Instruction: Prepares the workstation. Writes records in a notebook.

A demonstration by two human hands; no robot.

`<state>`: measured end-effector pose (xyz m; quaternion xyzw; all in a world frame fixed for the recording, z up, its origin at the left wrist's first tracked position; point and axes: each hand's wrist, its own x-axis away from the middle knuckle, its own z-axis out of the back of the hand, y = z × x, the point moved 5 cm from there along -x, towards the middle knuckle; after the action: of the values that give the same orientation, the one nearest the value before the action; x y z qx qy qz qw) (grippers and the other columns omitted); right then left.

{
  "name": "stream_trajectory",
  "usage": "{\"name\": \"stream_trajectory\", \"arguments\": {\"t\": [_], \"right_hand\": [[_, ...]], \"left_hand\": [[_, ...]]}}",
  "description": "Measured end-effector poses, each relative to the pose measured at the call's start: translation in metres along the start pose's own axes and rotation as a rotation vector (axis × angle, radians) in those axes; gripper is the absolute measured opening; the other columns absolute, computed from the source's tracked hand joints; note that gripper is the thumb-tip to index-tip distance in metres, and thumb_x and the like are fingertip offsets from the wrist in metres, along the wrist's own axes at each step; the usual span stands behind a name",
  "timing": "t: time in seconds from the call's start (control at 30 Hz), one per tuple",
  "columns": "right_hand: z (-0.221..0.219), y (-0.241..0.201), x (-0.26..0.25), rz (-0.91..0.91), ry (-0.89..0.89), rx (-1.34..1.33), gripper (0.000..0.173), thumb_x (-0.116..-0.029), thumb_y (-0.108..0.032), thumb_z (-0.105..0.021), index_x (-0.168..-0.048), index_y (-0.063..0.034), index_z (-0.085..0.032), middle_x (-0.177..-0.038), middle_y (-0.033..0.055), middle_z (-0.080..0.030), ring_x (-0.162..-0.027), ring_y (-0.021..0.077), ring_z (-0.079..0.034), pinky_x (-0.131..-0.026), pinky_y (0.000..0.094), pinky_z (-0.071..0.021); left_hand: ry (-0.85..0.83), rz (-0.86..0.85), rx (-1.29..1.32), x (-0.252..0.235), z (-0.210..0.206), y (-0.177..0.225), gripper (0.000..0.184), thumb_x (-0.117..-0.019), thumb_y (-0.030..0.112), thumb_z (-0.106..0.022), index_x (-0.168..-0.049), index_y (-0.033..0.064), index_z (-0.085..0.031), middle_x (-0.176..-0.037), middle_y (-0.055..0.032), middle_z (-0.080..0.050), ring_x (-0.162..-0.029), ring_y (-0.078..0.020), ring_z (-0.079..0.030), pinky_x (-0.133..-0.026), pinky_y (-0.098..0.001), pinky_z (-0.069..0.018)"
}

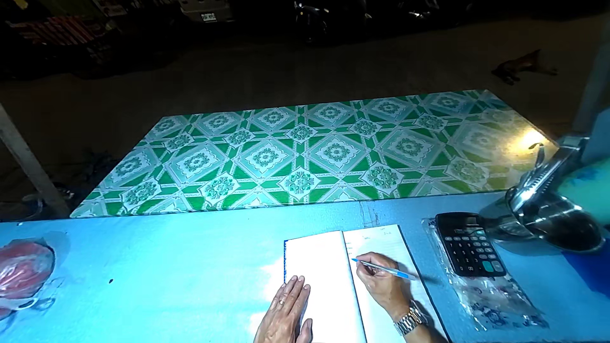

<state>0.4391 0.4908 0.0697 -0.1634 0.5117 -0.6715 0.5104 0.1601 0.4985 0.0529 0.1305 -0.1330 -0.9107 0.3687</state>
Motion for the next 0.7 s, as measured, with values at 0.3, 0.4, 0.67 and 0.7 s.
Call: {"name": "stream_trajectory", "arguments": {"t": [0.3, 0.4, 0.67, 0.7], "right_hand": [[-0.0028, -0.0007, -0.0004, 0.009, -0.013, 0.027, 0.013, -0.0823, -0.018, -0.067, -0.084, -0.0103, -0.078, -0.067, -0.0067, -0.066, -0.057, -0.0045, -0.054, -0.054, 0.0139, -0.0463], [-0.0033, 0.0009, -0.0003, 0.016, -0.020, 0.047, 0.013, -0.0830, -0.019, -0.067, -0.084, -0.0118, -0.078, -0.067, -0.0077, -0.066, -0.057, -0.0045, -0.054, -0.054, 0.0145, -0.0463], [-0.0025, 0.0010, -0.0008, -0.007, -0.019, -0.004, 0.013, -0.0826, -0.016, -0.067, -0.084, -0.0098, -0.077, -0.065, -0.0072, -0.065, -0.055, -0.0048, -0.052, -0.052, 0.0136, -0.0444], [-0.0024, 0.0007, -0.0006, -0.011, -0.017, -0.016, 0.012, -0.0823, -0.016, -0.067, -0.084, -0.0092, -0.077, -0.065, -0.0070, -0.064, -0.055, -0.0048, -0.052, -0.052, 0.0137, -0.0439]], "left_hand": [[0.009, 0.004, 0.000, -0.0006, 0.0020, 0.0015, 0.059, -0.1018, 0.045, -0.040, -0.146, 0.0096, -0.057, -0.154, -0.0110, -0.052, -0.148, -0.0274, -0.042, -0.123, -0.0467, -0.0300], [0.017, 0.002, -0.001, -0.0004, 0.0015, 0.0010, 0.059, -0.1018, 0.045, -0.040, -0.145, 0.0095, -0.058, -0.154, -0.0110, -0.053, -0.148, -0.0273, -0.042, -0.123, -0.0468, -0.0302], [0.014, 0.005, 0.002, -0.0005, 0.0012, 0.0009, 0.059, -0.1018, 0.046, -0.039, -0.145, 0.0098, -0.057, -0.154, -0.0109, -0.052, -0.148, -0.0272, -0.042, -0.123, -0.0467, -0.0298], [0.010, 0.003, 0.002, -0.0005, 0.0010, 0.0008, 0.059, -0.1018, 0.045, -0.039, -0.146, 0.0095, -0.057, -0.154, -0.0110, -0.052, -0.149, -0.0273, -0.041, -0.124, -0.0468, -0.0295]]}}
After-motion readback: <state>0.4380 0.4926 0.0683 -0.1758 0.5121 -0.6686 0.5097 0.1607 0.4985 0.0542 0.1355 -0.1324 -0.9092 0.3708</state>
